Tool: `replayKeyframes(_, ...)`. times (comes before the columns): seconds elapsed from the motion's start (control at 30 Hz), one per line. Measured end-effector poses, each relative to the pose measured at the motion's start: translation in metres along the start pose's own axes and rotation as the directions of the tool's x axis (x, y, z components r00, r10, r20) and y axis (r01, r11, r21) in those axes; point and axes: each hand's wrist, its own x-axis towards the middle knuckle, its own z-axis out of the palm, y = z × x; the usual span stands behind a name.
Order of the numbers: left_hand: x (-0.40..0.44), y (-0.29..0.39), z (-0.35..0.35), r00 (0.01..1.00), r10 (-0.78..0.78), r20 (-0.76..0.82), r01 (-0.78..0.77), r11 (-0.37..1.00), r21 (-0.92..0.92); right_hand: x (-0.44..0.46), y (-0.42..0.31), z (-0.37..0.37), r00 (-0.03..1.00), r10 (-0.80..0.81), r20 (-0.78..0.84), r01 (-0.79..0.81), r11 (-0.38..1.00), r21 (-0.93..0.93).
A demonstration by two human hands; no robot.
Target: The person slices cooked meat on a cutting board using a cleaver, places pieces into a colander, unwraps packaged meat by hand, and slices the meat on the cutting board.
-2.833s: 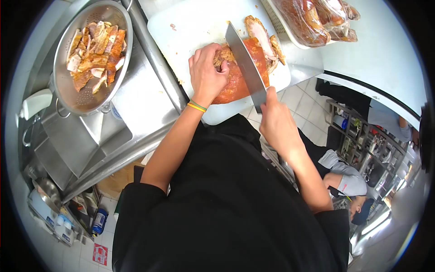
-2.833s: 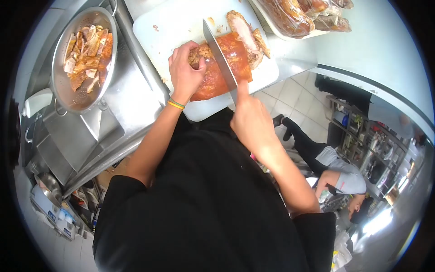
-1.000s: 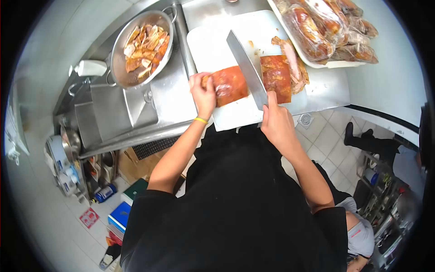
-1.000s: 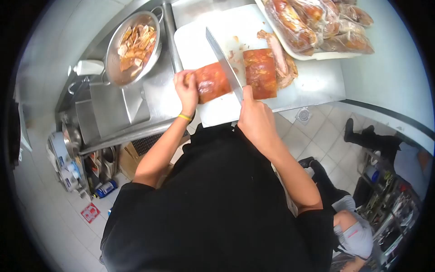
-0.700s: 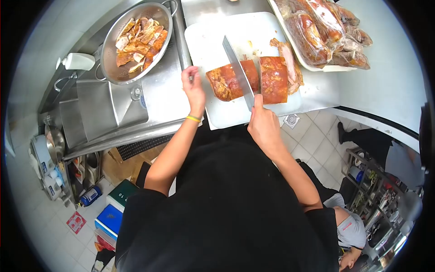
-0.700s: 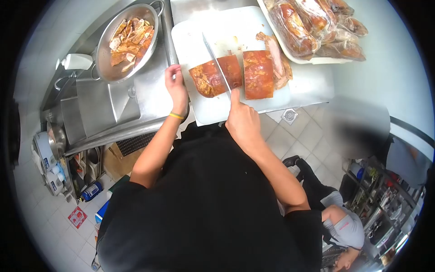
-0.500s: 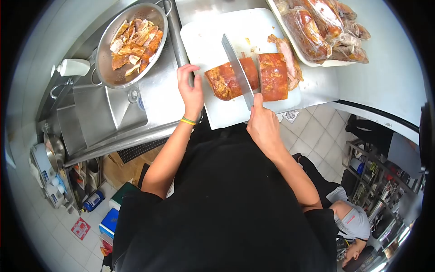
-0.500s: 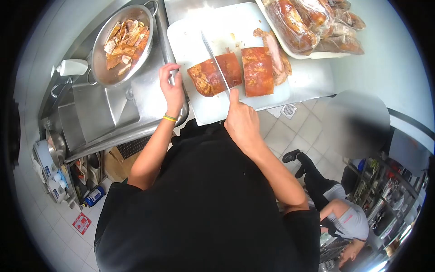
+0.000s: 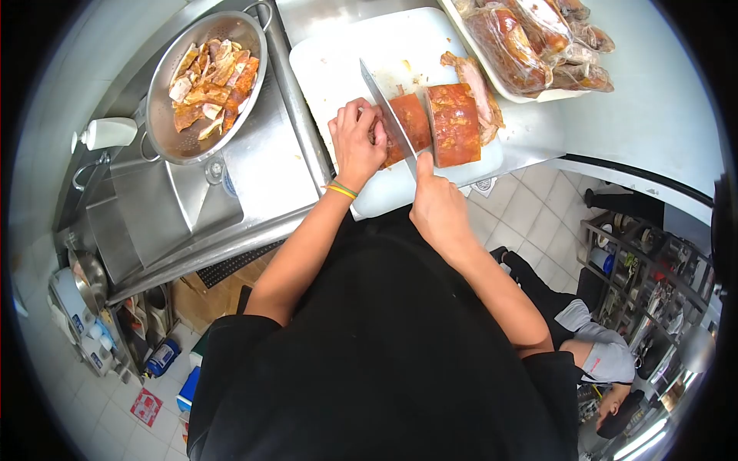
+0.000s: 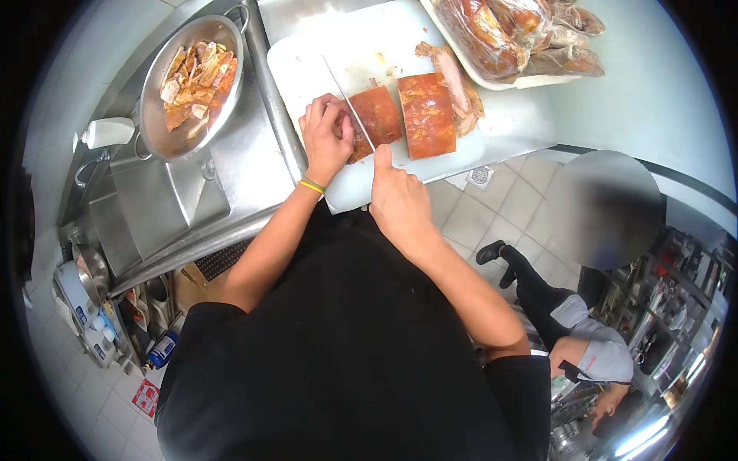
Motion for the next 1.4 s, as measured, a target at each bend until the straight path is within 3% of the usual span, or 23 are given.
replayKeyframes(0.1, -0.001, -0.004, 0.001, 1.000, 0.028, 0.000, -0.028, 0.999, 0.022, -0.007, -0.012, -0.021, 0.998, 0.041, 0.055, -0.042, 0.999, 0.022)
replayKeyframes(0.23, 0.000, -0.006, 0.007, 1.000, -0.019, -0.018, 0.018, 0.999, -0.048, -0.005, -0.026, -0.045, 0.978, 0.116, 0.172, -0.101, 0.990, -0.095)
replayKeyframes(0.33, 0.000, -0.010, 0.008, 0.998, -0.058, -0.015, 0.056, 0.994, -0.095, 0.027, -0.021, -0.030, 0.996, 0.020, 0.083, -0.019, 1.000, -0.008)
replayKeyframes(0.43, 0.009, -0.012, 0.002, 0.997, -0.074, -0.027, 0.070, 0.992, -0.106, 0.047, -0.027, -0.013, 0.982, 0.130, 0.140, -0.118, 0.989, -0.091)
replayKeyframes(0.5, 0.028, -0.021, -0.007, 0.976, -0.211, 0.047, 0.216, 0.932, -0.292, 0.043, -0.030, -0.007, 0.980, 0.147, 0.134, -0.135, 0.986, -0.096)
replayKeyframes(0.57, 0.094, -0.029, -0.014, 0.989, -0.049, -0.141, -0.011, 0.919, -0.394, 0.040, -0.026, 0.001, 0.974, 0.173, 0.145, -0.160, 0.982, -0.097)
replayKeyframes(0.6, 0.125, -0.035, -0.004, 0.972, 0.145, -0.184, -0.200, 0.922, -0.331, 0.038, -0.025, 0.006, 0.975, 0.186, 0.121, -0.173, 0.979, -0.105)
replayKeyframes(0.67, 0.165, -0.027, 0.013, 0.935, 0.310, 0.171, -0.253, 0.923, -0.289, 0.035, -0.024, 0.012, 0.982, 0.175, 0.067, -0.166, 0.979, -0.123)
replayKeyframes(0.7, 0.169, -0.025, 0.017, 0.931, 0.324, 0.168, -0.265, 0.917, -0.297, 0.037, -0.025, 0.009, 0.982, 0.182, 0.053, -0.175, 0.977, -0.121)
replayKeyframes(0.77, 0.170, -0.023, 0.033, 0.805, 0.230, 0.547, -0.169, 0.973, -0.160, 0.038, -0.025, 0.007, 0.981, 0.173, 0.088, -0.163, 0.980, -0.119)
replayKeyframes(0.8, 0.167, -0.024, 0.037, 0.790, 0.232, 0.567, -0.165, 0.972, -0.168, 0.041, -0.023, 0.007, 0.976, 0.182, 0.122, -0.172, 0.981, -0.086)
replayKeyframes(0.9, 0.165, -0.036, 0.039, 0.795, 0.352, 0.494, -0.271, 0.935, -0.231, 0.050, -0.004, 0.036, 0.976, 0.182, 0.119, -0.180, 0.983, -0.032)
replayKeyframes(0.93, 0.168, -0.037, 0.043, 0.795, 0.358, 0.489, -0.282, 0.933, -0.225, 0.052, 0.001, 0.041, 0.973, 0.201, 0.111, -0.201, 0.980, -0.012)
replayKeyframes(1.0, 0.157, -0.032, 0.046, 0.847, 0.421, 0.324, -0.405, 0.906, -0.118, 0.054, 0.007, 0.048, 0.980, 0.187, 0.068, -0.187, 0.982, 0.001)
replayKeyframes(1.13, 0.159, -0.031, 0.032, 0.842, 0.473, 0.261, -0.461, 0.881, -0.108, 0.052, 0.021, 0.053, 0.992, 0.124, 0.012, -0.124, 0.988, 0.092)
replayKeyframes(1.2, 0.138, -0.017, -0.012, 0.773, 0.581, 0.254, -0.503, 0.805, -0.314, 0.062, 0.042, 0.048, 0.999, 0.019, -0.033, -0.009, 0.964, 0.266)
replayKeyframes(1.23, 0.118, -0.020, -0.034, 0.686, 0.603, 0.407, -0.471, 0.794, -0.384, 0.071, 0.049, 0.047, 0.998, 0.007, -0.068, 0.013, 0.958, 0.285)
replayKeyframes(1.27, 0.102, -0.021, -0.052, 0.482, 0.624, 0.615, -0.446, 0.779, -0.441, 0.076, 0.055, 0.050, 0.994, -0.054, -0.091, 0.078, 0.954, 0.290)
replayKeyframes(1.33, 0.068, 0.005, -0.080, 0.321, 0.555, 0.767, -0.569, 0.761, -0.312, 0.081, 0.059, 0.045, 0.985, -0.136, -0.105, 0.160, 0.949, 0.270)
replayKeyframes(1.37, 0.059, 0.003, -0.077, 0.305, 0.547, 0.780, -0.588, 0.752, -0.298, 0.078, 0.059, 0.045, 0.982, -0.142, -0.127, 0.174, 0.941, 0.292)
replayKeyframes(1.4, 0.052, -0.005, -0.068, 0.312, 0.495, 0.811, -0.681, 0.711, -0.172, 0.078, 0.059, 0.043, 0.986, -0.136, -0.100, 0.158, 0.952, 0.263)
